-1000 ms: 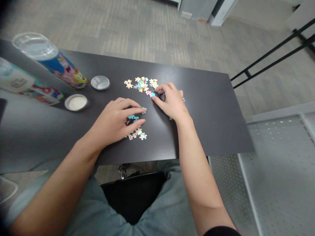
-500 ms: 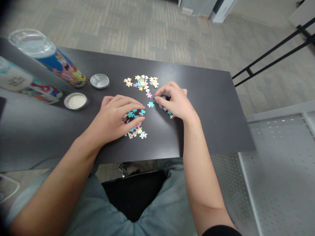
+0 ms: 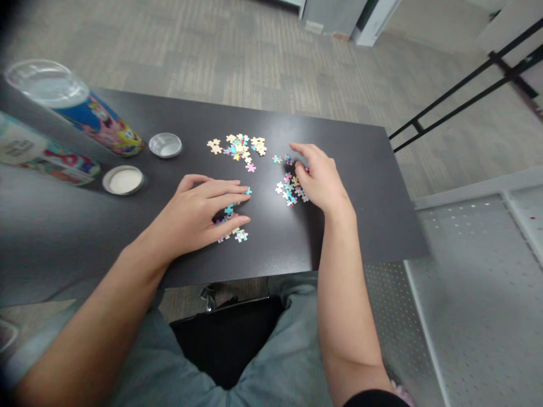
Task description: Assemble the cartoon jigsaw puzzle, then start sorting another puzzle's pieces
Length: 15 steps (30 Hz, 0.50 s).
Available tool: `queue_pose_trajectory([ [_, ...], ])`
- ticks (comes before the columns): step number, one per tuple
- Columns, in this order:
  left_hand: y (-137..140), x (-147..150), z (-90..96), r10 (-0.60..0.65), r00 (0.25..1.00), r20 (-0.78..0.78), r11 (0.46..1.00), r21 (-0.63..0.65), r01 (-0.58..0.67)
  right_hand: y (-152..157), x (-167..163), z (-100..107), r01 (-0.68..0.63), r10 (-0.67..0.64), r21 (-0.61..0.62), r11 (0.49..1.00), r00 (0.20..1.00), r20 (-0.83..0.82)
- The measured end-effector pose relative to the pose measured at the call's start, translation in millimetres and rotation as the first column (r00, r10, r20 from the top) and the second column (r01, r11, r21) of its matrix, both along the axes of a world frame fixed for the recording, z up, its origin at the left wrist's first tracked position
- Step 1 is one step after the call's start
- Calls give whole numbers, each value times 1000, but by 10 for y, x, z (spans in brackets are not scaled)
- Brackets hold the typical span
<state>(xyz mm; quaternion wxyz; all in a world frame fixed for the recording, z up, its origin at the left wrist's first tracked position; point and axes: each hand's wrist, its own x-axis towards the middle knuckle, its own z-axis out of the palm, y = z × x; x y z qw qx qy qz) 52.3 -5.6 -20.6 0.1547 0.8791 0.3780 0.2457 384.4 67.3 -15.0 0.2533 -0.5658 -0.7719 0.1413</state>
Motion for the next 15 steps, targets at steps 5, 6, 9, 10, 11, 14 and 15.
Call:
queue_pose_trajectory([
  [5, 38, -17, 43, 30, 998, 49, 1000, 7, -31, -105, -126, 54, -37, 44, -88, 995, 996, 75],
  [6, 44, -18, 54, 45, 997, 58, 999, 10, -46, -120, -155, 52, -49, 58, -100, 994, 994, 89],
  [9, 59, -30, 86, 114, 990, 82, 993, 23, -117, -176, -158, 56, -67, 84, -127, 990, 988, 131],
  [10, 62, -34, 94, 139, 986, 87, 990, 28, -142, -201, -128, 65, -68, 88, -140, 988, 986, 144],
  [11, 63, -38, 100, 163, 982, 91, 986, 32, -166, -228, -88, 79, -66, 91, -156, 985, 983, 158],
  [14, 62, -36, 111, 216, 972, 91, 975, 35, -220, -303, 6, 138, -42, 77, -184, 982, 979, 187],
  [15, 61, -31, 114, 229, 970, 85, 972, 30, -232, -318, 3, 160, -31, 63, -171, 985, 981, 185],
])
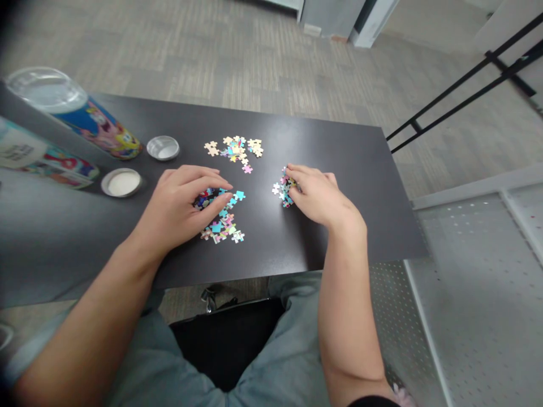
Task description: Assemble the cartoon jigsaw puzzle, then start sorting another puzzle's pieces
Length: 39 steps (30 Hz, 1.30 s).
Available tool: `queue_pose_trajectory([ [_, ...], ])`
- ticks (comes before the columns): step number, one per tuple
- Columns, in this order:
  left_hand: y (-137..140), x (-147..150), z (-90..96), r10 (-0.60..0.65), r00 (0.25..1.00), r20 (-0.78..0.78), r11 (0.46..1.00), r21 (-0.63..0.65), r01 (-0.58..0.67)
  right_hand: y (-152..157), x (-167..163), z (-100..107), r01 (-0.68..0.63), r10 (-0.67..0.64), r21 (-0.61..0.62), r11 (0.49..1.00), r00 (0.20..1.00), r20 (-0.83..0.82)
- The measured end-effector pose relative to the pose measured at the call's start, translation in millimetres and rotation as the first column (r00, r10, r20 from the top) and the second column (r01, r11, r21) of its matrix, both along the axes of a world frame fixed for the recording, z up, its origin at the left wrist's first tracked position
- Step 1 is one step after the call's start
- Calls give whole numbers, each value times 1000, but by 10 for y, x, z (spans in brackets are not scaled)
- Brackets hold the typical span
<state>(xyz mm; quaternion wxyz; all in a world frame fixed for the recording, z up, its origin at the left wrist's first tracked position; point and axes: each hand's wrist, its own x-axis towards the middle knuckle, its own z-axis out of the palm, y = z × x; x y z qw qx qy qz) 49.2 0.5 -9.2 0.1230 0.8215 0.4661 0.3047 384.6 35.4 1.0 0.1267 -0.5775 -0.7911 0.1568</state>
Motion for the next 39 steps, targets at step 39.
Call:
queue_pose_trajectory([
  [39, -29, -12, -56, 72, 996, -47, 992, -95, -77, 195, -634, -28, -61, 62, -19, 998, 992, 109],
])
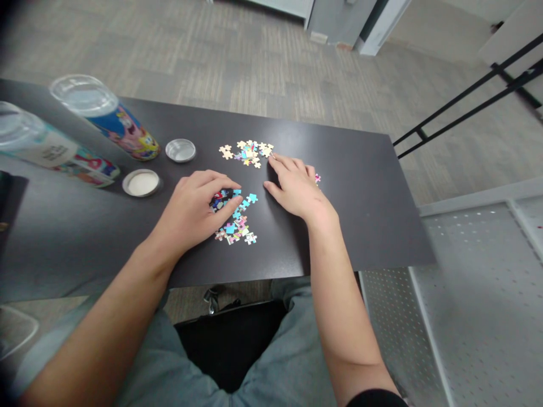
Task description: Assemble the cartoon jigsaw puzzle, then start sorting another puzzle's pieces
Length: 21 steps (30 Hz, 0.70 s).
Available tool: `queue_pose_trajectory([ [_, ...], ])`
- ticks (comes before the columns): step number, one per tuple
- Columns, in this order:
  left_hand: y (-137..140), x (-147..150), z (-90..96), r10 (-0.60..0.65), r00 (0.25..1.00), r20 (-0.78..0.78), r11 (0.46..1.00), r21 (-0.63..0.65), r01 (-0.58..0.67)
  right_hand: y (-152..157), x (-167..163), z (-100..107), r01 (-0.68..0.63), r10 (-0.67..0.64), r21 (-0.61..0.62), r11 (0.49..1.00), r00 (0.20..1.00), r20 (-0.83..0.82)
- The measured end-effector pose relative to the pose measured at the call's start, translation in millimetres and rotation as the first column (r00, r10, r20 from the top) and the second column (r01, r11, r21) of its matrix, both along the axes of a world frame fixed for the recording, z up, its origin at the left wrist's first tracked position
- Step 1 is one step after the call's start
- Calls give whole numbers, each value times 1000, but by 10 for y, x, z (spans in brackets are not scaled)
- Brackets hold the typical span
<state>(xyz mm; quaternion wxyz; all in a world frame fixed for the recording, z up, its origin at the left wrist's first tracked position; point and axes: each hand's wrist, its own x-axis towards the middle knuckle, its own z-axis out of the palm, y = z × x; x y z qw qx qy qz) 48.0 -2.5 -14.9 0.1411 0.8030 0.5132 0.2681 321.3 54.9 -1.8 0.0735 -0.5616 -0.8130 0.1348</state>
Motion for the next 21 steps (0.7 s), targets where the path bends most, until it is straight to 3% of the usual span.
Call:
queue_pose_trajectory([
  [4, -9, 10, -7, 10, 1000, -4, 1000, 4, -10, 10, 73, 83, 9, -6, 23, 1000, 991, -132],
  [8, -8, 14, -3, 4, 1000, -15, 1000, -9, -4, 21, 170, 152, -50, 41, -27, 998, 959, -279],
  [13, -5, 19, 12, 6, 1000, -25, 999, -35, -6, 22, 203, 131, 55, -51, 15, 998, 980, -190],
  [21, -6, 27, 25, 10, 999, -35, 998, -55, -11, 25, 30, 86, -11, 6, -28, 1000, 982, -189],
])
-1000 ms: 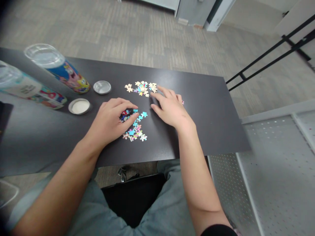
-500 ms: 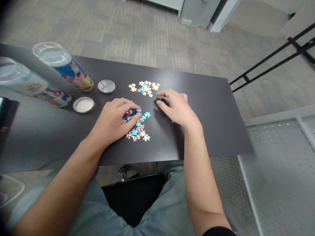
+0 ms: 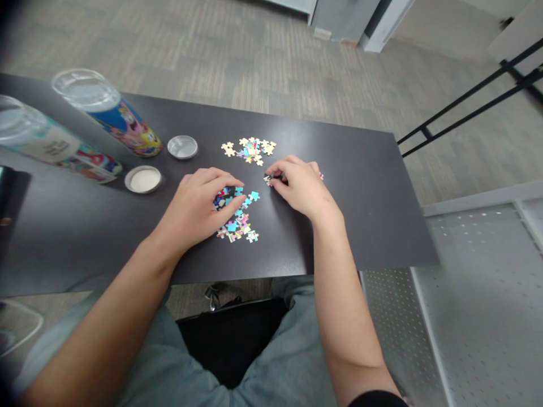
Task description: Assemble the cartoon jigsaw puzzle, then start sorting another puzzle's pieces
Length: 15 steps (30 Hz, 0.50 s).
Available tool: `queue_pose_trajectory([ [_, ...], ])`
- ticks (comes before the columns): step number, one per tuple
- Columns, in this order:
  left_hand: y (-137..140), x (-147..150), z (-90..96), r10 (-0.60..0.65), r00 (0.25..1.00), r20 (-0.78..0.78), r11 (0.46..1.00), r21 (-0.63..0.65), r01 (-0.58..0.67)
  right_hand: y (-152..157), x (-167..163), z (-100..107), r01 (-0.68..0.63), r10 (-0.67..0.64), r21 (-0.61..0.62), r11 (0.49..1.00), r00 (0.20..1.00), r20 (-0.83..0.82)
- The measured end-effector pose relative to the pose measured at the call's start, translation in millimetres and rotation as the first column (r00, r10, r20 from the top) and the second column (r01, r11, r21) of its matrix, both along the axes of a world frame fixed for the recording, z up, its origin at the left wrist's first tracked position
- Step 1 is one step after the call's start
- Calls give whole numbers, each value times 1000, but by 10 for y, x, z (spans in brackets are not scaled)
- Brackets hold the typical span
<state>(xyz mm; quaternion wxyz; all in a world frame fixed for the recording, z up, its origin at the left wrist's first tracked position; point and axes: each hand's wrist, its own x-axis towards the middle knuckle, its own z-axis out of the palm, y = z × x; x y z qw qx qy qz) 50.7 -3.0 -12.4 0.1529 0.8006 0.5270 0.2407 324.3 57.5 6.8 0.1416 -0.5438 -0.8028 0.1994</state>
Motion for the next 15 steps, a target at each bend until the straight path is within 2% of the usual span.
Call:
queue_pose_trajectory([
  [3, 4, -5, -10, -7, 1000, 3, 1000, 8, 7, -30, -71, 14, -35, 35, -18, 999, 999, -42],
  [6, 7, -12, -16, -13, 1000, 11, 1000, 4, 13, -47, -117, 16, -127, 113, -88, 988, 982, -151],
  [8, -1, -11, -16, -25, 1000, 15, 1000, -9, 25, -36, -126, -5, -123, 105, -86, 989, 977, -187],
  [13, -73, 72, -24, -192, 981, -24, 981, -26, 191, 41, -129, -127, 48, -45, 130, 990, 999, -27],
  [15, -101, 123, -32, -260, 964, -52, 965, -38, 258, 64, -149, -173, 66, -70, 154, 986, 997, 17],
])
